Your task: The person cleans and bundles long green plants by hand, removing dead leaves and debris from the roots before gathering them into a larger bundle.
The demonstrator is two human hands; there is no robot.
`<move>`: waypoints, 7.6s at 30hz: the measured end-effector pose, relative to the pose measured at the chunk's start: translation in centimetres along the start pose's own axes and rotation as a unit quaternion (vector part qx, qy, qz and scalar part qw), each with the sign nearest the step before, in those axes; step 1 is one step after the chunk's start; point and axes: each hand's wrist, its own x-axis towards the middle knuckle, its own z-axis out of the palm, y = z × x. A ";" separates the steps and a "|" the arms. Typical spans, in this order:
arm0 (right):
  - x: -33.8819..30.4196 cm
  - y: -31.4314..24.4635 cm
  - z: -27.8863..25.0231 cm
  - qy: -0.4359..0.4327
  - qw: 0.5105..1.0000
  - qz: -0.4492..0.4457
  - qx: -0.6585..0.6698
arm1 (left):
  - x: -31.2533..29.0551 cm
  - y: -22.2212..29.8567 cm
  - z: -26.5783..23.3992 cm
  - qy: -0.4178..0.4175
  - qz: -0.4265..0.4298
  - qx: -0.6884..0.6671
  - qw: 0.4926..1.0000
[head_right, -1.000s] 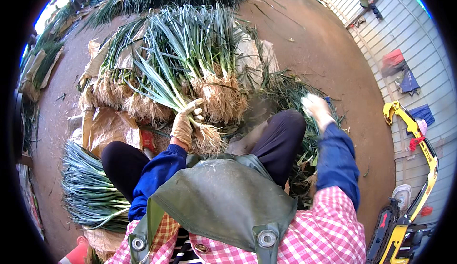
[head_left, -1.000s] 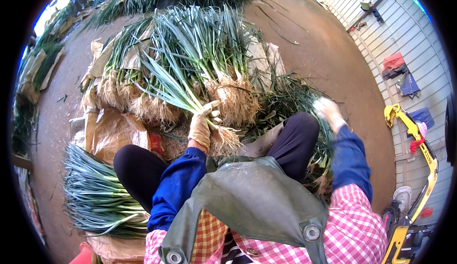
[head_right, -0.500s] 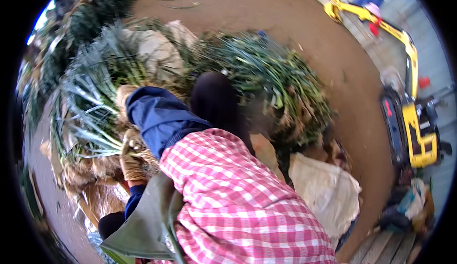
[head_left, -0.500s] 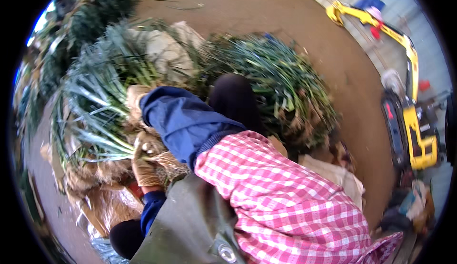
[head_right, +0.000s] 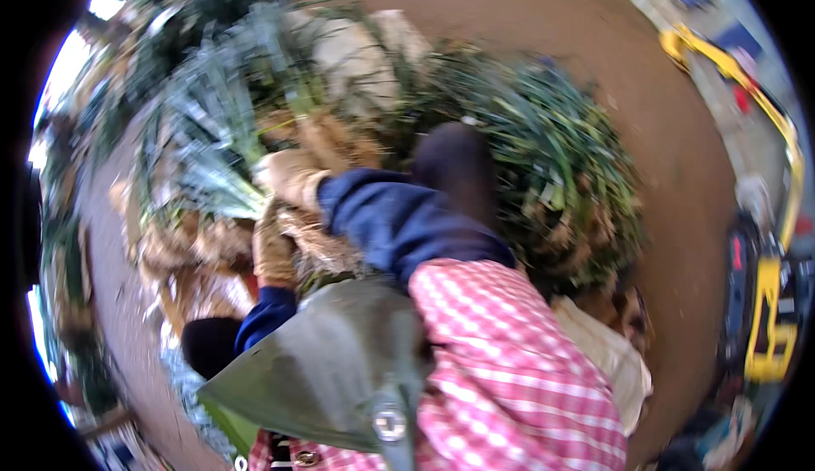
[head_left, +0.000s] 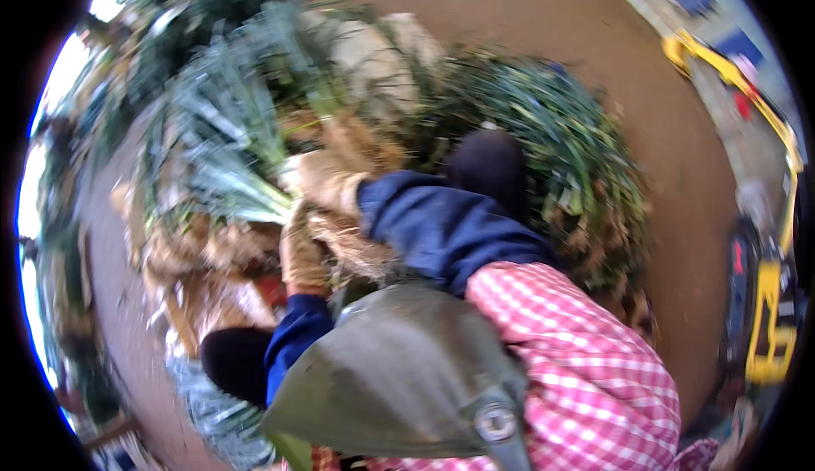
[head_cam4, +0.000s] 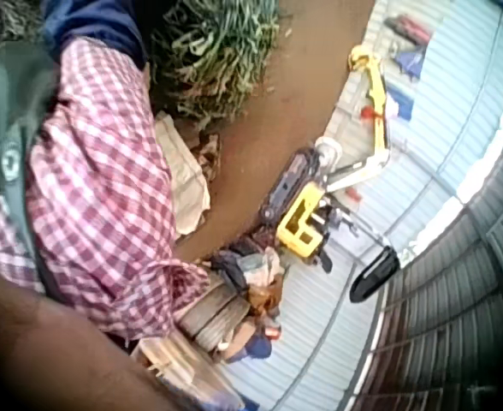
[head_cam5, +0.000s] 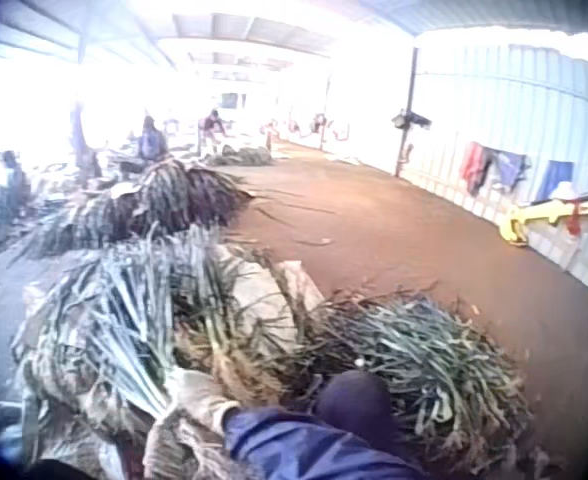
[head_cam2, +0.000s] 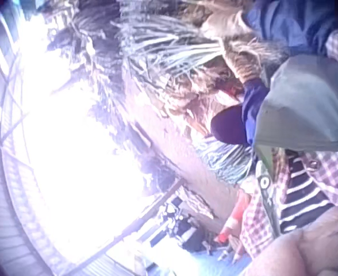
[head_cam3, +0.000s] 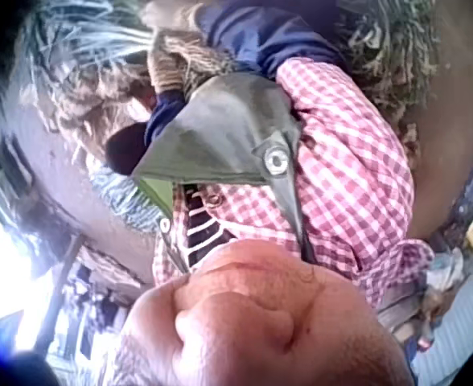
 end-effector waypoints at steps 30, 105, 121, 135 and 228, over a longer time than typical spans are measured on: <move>-27.9 12.4 -43.5 -0.045 0.731 0.545 -0.409 | 0.8 -0.6 0.8 -0.027 -0.001 -0.067 0.997; -6.2 -6.2 -4.0 -0.077 0.827 0.258 0.494 | -3.1 -0.8 -3.6 0.045 -0.035 -0.013 0.998; -5.6 -1.7 1.4 -0.310 0.595 0.301 0.678 | -6.3 0.7 -1.0 -0.084 -0.031 -0.156 0.984; -6.1 -3.5 0.3 -0.227 0.956 0.128 0.135 | -5.9 0.1 -3.0 -0.049 -0.039 -0.095 0.994; -2.0 1.0 4.0 -0.043 0.835 0.325 0.442 | -2.1 -1.9 -2.6 0.028 -0.095 -0.163 0.982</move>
